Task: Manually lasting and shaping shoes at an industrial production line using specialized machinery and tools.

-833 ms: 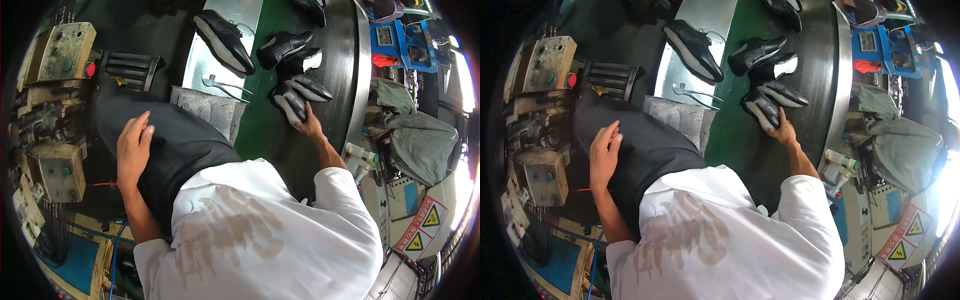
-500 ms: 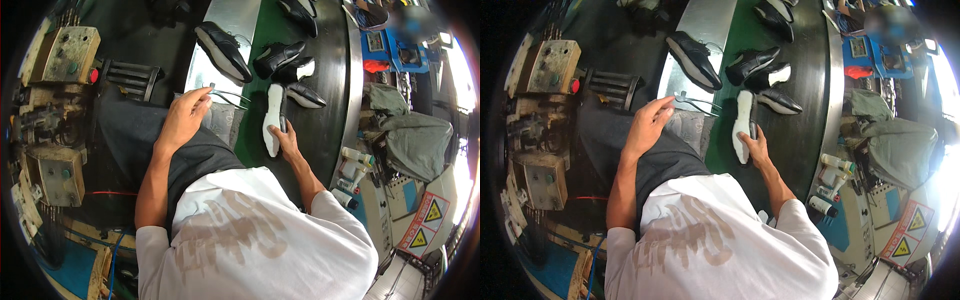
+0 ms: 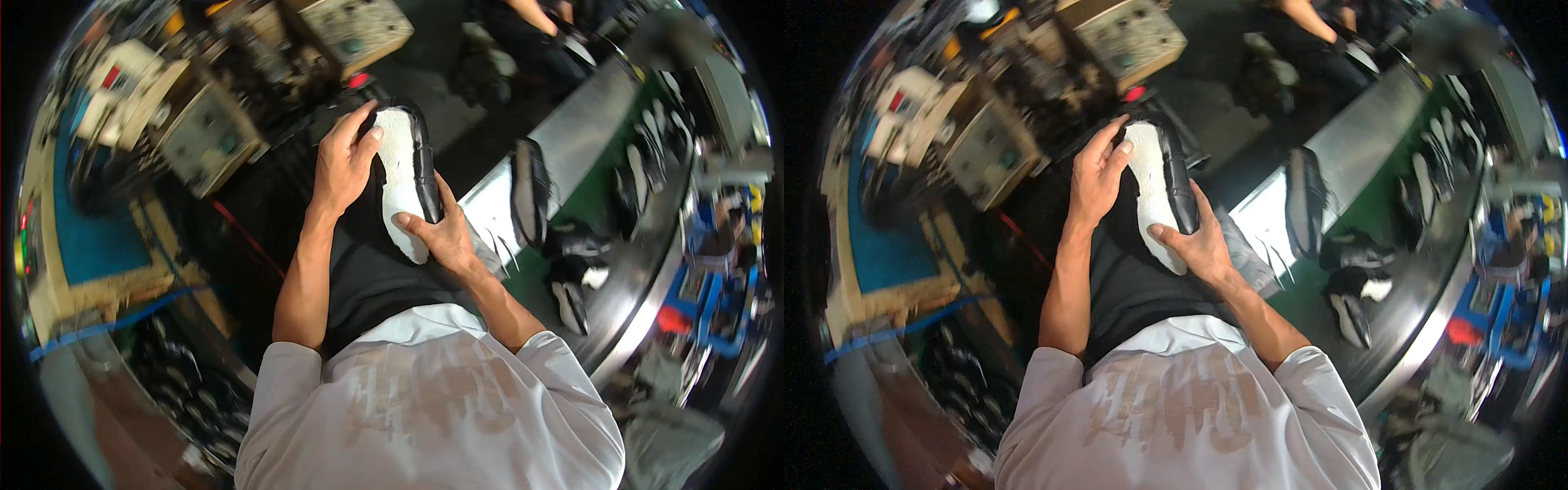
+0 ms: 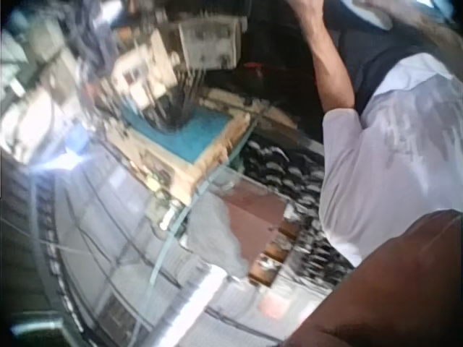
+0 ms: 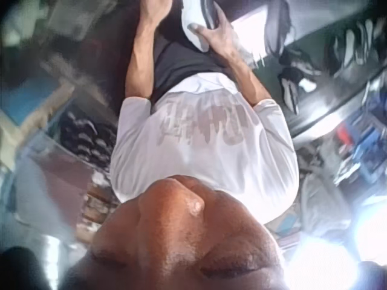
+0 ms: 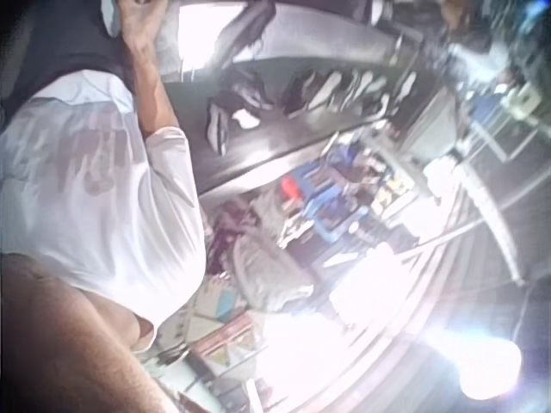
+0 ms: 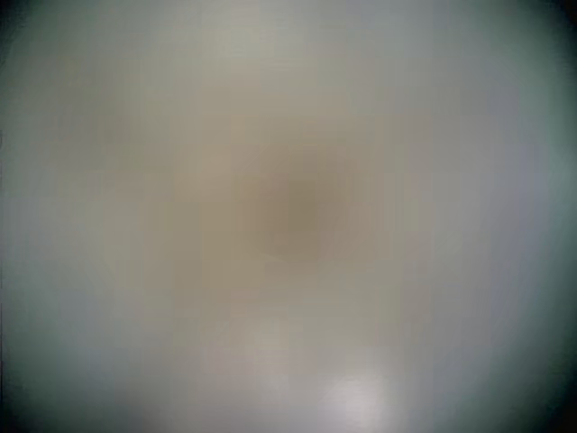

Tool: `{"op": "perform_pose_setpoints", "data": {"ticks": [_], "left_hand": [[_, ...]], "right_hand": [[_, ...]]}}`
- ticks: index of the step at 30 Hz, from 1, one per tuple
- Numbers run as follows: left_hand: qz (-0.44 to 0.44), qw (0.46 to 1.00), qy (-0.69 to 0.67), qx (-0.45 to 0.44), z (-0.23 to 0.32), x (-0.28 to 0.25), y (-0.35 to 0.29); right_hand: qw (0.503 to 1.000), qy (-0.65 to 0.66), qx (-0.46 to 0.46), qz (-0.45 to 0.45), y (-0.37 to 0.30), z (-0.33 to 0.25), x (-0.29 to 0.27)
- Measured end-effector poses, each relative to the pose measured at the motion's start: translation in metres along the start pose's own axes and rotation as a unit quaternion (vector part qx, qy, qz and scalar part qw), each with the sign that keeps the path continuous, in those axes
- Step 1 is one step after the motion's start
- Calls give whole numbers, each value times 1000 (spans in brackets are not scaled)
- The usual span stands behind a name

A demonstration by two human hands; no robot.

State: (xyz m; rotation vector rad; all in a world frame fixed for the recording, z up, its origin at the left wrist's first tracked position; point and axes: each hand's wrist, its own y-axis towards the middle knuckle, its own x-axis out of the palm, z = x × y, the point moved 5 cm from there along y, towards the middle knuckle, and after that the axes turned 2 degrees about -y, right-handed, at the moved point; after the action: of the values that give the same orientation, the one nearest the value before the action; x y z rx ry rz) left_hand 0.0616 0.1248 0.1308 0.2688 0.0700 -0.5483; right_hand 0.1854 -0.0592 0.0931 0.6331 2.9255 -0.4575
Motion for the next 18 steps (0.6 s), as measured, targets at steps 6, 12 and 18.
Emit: {"op": "perform_pose_setpoints", "data": {"ticks": [6, 12, 18], "left_hand": [[111, 981, 156, 16, 12, -73, -61], [139, 952, 262, 78, 16, -83, -53], [107, 948, 281, 101, 12, -46, -38]], "right_hand": [[987, -19, -14, -160, 5, 16, 58], [963, -179, -93, -177, 21, -20, 45], [903, -234, -358, -48, 68, -108, 42]]}}
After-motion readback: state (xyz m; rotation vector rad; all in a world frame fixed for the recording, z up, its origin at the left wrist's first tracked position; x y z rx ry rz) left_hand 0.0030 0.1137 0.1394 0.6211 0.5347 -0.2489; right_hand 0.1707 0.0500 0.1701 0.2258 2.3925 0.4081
